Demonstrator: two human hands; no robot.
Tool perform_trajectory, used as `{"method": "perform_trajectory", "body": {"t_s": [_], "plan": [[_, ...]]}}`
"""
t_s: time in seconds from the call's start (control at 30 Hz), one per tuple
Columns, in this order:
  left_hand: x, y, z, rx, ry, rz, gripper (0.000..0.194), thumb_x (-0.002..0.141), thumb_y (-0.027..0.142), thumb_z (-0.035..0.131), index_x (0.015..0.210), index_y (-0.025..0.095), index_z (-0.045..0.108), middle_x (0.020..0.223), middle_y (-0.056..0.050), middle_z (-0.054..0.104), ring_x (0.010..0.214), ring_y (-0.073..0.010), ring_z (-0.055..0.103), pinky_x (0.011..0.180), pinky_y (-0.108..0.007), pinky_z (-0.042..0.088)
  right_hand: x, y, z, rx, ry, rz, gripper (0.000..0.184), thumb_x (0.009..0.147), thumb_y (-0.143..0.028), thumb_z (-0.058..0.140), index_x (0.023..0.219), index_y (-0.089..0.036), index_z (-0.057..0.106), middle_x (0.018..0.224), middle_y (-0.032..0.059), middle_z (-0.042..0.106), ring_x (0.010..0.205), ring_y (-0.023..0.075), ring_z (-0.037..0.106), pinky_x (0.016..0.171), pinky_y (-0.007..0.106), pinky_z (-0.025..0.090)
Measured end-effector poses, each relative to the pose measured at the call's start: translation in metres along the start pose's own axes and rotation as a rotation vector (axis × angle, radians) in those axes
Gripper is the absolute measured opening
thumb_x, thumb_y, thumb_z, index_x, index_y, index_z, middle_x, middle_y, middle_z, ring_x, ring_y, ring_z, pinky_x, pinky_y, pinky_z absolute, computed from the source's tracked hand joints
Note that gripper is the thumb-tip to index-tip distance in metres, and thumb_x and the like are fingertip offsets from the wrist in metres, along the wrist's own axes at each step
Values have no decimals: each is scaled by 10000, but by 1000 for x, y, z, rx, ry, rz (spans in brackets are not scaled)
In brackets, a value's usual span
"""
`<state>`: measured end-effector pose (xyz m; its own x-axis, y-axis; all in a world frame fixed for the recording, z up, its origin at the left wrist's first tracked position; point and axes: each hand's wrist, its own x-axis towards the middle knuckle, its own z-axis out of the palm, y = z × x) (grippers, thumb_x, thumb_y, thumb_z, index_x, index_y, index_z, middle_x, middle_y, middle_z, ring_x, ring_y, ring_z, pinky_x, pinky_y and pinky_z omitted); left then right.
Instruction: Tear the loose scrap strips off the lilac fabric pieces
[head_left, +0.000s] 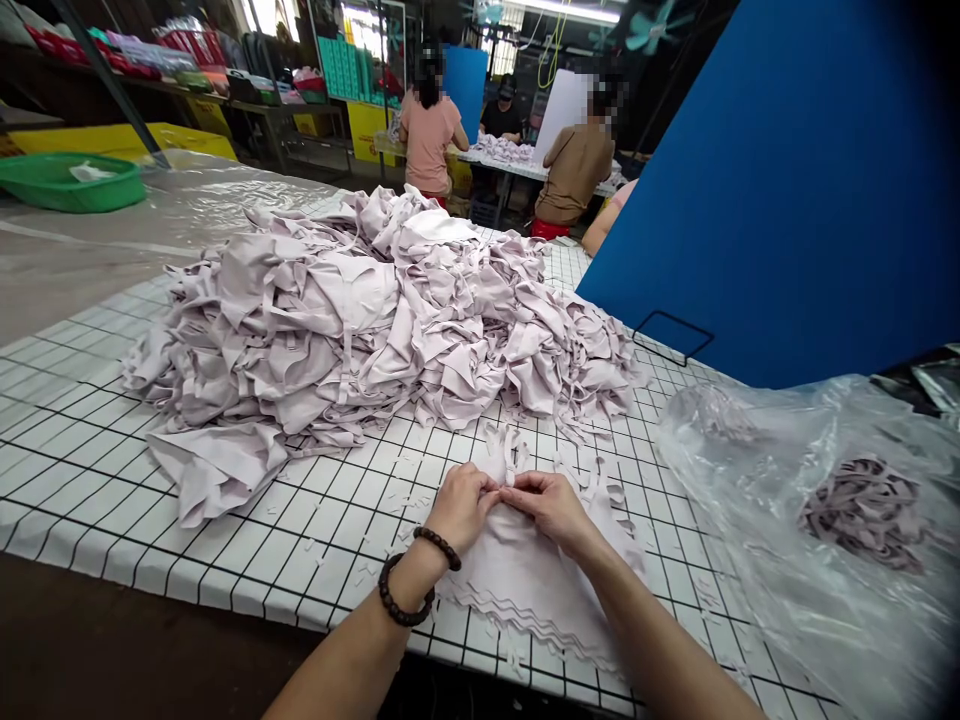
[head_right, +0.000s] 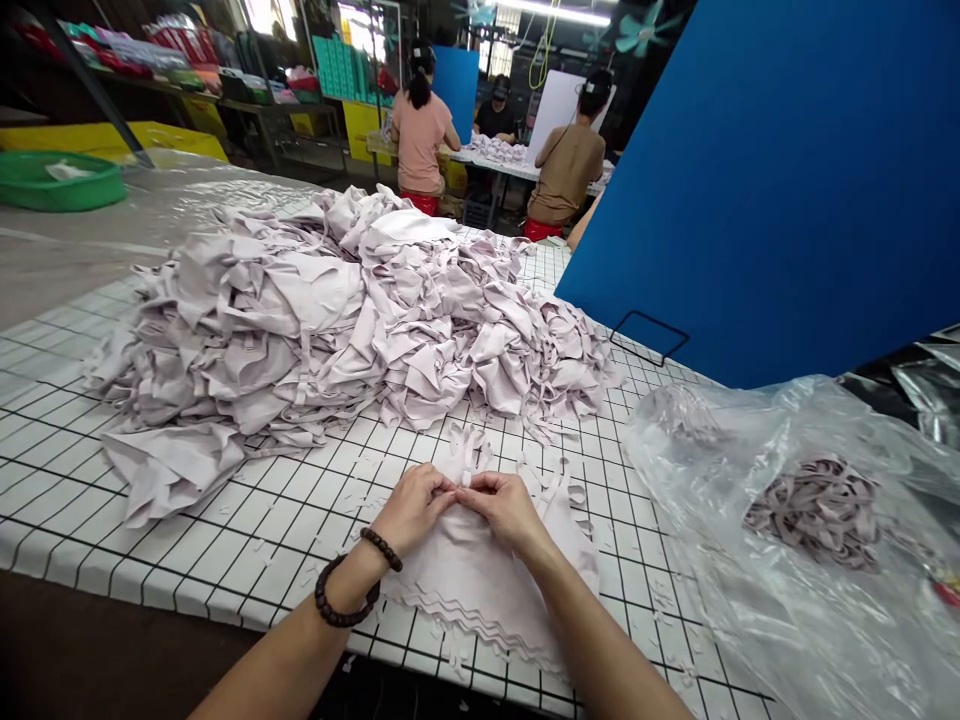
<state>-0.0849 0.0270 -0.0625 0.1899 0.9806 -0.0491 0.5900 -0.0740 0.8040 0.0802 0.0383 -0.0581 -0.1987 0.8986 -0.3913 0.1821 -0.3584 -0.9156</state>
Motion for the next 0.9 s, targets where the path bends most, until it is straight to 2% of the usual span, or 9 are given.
{"method": "perform_trajectory", "body": {"t_s": [0.1,0.2,0.27,0.4,0.9], "plan": [[0,-2,2,24,3,13,130,827,261,582,753,185,658,842,-51,600,904,-213,529,839,-352,416,0,1,-3,-44,43,15,344,622,-466,746,631,-153,602,525,-48,463,435,59,332,412,225,219],[-1,-4,4,28,15,31,118,795,298,619,809,189,661,871,-53,605,937,-222,529,858,-355,416,0,2,-4,-44,55,32,371,661,-517,700,650,-159,604,500,-49,456,390,56,302,377,228,197],[-2,-4,4,40,21,30,134,770,306,641,828,187,663,879,-58,606,949,-226,531,866,-355,417,0,3,-3,-33,63,24,375,663,-520,696,650,-155,612,513,-39,480,403,62,326,386,229,223],[-3,-3,4,62,24,7,163,740,323,660,790,168,652,877,-68,597,943,-230,532,855,-348,427,2,6,1,-11,102,-63,331,636,-454,737,617,-147,614,565,-18,519,527,97,434,501,235,331],[0,-4,2,34,22,-35,208,703,336,732,718,158,627,845,-57,589,900,-209,540,806,-318,428,0,14,2,-101,85,-107,343,668,-467,714,599,-150,604,617,-7,527,595,122,486,567,250,368]]}}
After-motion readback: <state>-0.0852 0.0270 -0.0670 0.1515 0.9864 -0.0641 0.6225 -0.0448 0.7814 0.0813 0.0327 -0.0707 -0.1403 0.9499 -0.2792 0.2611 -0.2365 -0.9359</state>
